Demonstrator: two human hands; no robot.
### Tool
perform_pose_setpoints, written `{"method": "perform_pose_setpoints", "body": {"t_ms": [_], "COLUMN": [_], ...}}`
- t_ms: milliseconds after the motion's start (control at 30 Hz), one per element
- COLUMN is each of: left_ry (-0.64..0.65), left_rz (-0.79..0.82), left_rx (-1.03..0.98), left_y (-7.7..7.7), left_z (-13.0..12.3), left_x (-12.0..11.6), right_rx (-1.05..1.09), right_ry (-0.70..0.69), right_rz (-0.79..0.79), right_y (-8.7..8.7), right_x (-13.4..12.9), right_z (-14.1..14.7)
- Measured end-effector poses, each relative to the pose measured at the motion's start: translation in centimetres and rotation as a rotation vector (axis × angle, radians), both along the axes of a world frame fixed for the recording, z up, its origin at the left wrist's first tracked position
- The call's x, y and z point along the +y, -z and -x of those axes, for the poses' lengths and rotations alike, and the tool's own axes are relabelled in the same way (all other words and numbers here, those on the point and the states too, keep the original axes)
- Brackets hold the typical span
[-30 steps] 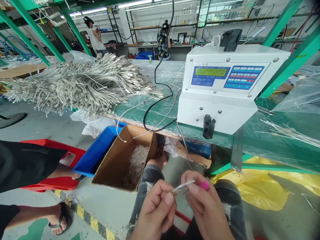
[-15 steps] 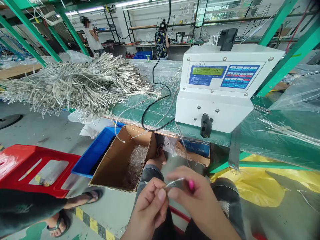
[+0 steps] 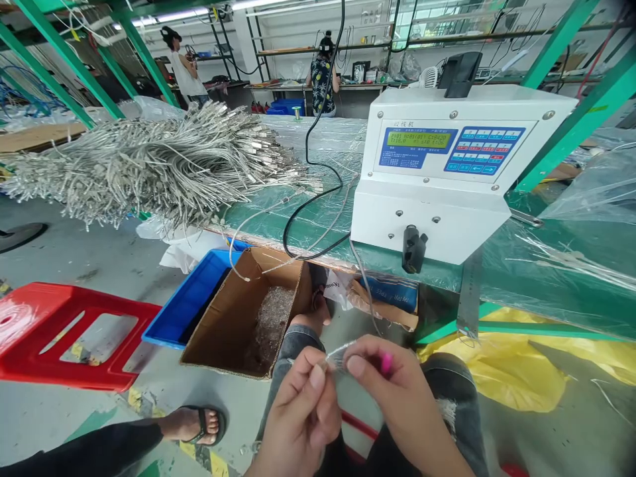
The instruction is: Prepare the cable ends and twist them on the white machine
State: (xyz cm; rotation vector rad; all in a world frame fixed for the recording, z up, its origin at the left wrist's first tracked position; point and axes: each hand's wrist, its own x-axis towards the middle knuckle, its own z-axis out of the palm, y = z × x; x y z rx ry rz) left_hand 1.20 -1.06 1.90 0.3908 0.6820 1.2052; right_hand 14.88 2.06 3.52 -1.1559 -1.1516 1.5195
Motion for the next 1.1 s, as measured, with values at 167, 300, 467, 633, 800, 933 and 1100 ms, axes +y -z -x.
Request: {"method": "perform_pose_setpoints", "body": {"t_ms": [167,300,467,633,800,933,1100], "left_ry": [-0.096,-0.108,-0.112,-0.088,0.011,0.094,0.141], "left_rz": [-0.038,-0.042,-0.057,-0.115,-0.154,-0.188,-0.153], "left_rx": [0.047,0.158,0.246,0.403,0.445,0.402,0.394], "left_y": [-0.4,-0.1,0.5,1.0,1.2,1.2,0.9], "left_z": [-0.6,-0.7,-0.4,0.2,0.4,0.4,0.4], "left_x": [0.4,0.4,0.3,0.1,-0.3,-0.6,-0.6], "right_rx": [-0.185,-0.181,-0.261,-0.387,-0.363,-0.254,-0.230], "right_ry": [-0.031,-0.045,0.251,0.212,-0.074,-0.163,-0.157], "right_rz": [-0.030,0.047,0.042,-0.206,-0.180,-0.171,-0.099], "right_y": [0.1,1.1,2.3,0.6,-0.9,-1.1,-1.6], "right_x": [-0.4,-0.7,-1.0,-1.3,-0.2,0.4,0.0], "right_z": [0.2,-0.9,-2.8,-2.7,-1.6,-1.6,-1.9]}}
